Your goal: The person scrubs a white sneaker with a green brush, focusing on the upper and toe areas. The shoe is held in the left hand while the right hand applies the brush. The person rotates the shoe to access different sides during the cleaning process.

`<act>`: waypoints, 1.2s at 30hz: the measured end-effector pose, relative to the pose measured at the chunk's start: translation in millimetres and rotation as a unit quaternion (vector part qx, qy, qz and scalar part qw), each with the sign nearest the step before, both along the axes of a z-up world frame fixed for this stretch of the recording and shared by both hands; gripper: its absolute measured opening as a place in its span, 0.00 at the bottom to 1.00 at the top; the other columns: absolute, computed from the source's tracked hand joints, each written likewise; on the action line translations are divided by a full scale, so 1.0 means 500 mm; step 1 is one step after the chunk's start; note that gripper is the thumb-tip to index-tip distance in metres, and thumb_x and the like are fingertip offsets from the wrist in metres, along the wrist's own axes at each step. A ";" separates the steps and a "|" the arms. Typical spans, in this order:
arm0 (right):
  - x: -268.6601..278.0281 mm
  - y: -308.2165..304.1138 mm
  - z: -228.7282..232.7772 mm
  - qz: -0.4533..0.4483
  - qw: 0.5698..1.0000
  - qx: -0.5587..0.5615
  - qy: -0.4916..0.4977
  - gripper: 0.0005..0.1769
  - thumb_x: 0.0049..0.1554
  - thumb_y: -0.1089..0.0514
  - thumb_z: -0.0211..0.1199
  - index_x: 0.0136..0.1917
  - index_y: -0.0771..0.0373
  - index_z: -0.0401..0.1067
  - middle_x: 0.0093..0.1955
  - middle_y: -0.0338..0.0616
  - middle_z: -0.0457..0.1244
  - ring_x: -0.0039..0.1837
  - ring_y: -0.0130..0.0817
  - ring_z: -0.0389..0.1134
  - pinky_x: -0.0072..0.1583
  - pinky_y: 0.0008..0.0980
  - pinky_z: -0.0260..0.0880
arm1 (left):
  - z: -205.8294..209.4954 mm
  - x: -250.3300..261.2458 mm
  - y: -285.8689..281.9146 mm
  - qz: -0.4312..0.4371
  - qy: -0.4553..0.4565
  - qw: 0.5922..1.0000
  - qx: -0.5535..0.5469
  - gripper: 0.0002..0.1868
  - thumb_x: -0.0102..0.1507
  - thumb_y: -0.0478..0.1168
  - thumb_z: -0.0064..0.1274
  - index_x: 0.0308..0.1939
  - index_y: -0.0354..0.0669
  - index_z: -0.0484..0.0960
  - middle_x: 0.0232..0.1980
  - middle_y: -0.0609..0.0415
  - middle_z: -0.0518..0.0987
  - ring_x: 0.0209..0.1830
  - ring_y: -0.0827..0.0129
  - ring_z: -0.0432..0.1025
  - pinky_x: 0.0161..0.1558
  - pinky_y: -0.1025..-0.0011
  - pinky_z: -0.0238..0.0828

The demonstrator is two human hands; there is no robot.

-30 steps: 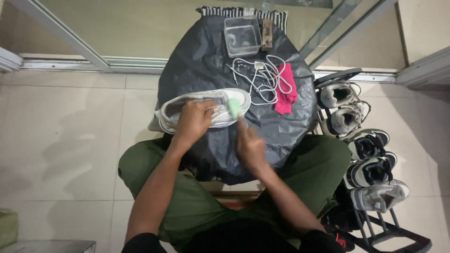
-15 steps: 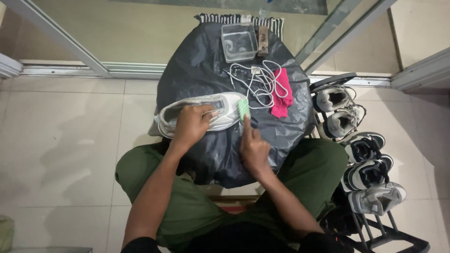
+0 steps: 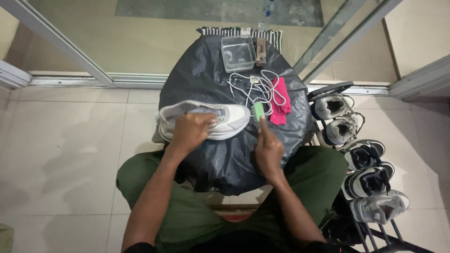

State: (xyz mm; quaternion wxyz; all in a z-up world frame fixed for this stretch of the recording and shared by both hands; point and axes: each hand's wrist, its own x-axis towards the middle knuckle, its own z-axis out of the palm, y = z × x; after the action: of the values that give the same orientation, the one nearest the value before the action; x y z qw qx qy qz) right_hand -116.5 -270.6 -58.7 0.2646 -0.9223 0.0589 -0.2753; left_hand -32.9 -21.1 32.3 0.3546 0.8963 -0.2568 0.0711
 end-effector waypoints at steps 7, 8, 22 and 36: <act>-0.003 -0.039 0.135 0.021 0.987 0.150 -0.052 0.24 0.66 0.63 0.56 0.75 0.51 0.69 0.64 0.58 0.68 0.65 0.58 0.67 0.62 0.49 0.69 | 0.028 0.018 0.013 -0.045 -0.210 0.974 -0.073 0.17 0.59 0.22 0.50 0.35 0.47 0.89 0.37 0.54 0.87 0.45 0.60 0.82 0.51 0.64 0.76; -0.007 -0.032 0.166 0.060 0.964 0.252 -0.053 0.22 0.67 0.63 0.54 0.73 0.57 0.67 0.48 0.47 0.63 0.49 0.40 0.62 0.49 0.36 0.63 | 0.036 0.021 0.012 -0.055 -0.221 0.970 -0.082 0.17 0.60 0.23 0.52 0.37 0.51 0.89 0.38 0.59 0.87 0.51 0.65 0.80 0.59 0.63 0.69; -0.004 -0.117 0.076 0.137 0.837 0.530 -0.004 0.16 0.57 0.69 0.61 0.59 0.73 0.69 0.31 0.51 0.62 0.31 0.29 0.60 0.35 0.22 0.55 | -0.036 0.040 0.028 -0.049 -0.273 0.949 0.147 0.11 0.56 0.35 0.65 0.35 0.62 0.87 0.32 0.70 0.83 0.61 0.74 0.70 0.57 0.62 0.62; 0.085 -0.133 0.165 0.374 0.850 0.280 0.242 0.08 0.47 0.62 0.72 0.42 0.67 0.81 0.40 0.52 0.68 0.45 0.41 0.68 0.51 0.37 0.65 | -0.052 0.022 -0.020 -0.117 -0.262 0.954 0.086 0.09 0.65 0.50 0.57 0.44 0.54 0.86 0.43 0.59 0.78 0.58 0.64 0.71 0.61 0.56 0.62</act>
State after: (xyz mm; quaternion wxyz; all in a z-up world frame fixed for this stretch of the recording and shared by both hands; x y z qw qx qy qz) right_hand -73.9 -337.1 23.9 0.5720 -0.7989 -0.1536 0.1047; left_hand -21.8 -31.1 6.2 0.2024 0.8368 -0.4490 0.2394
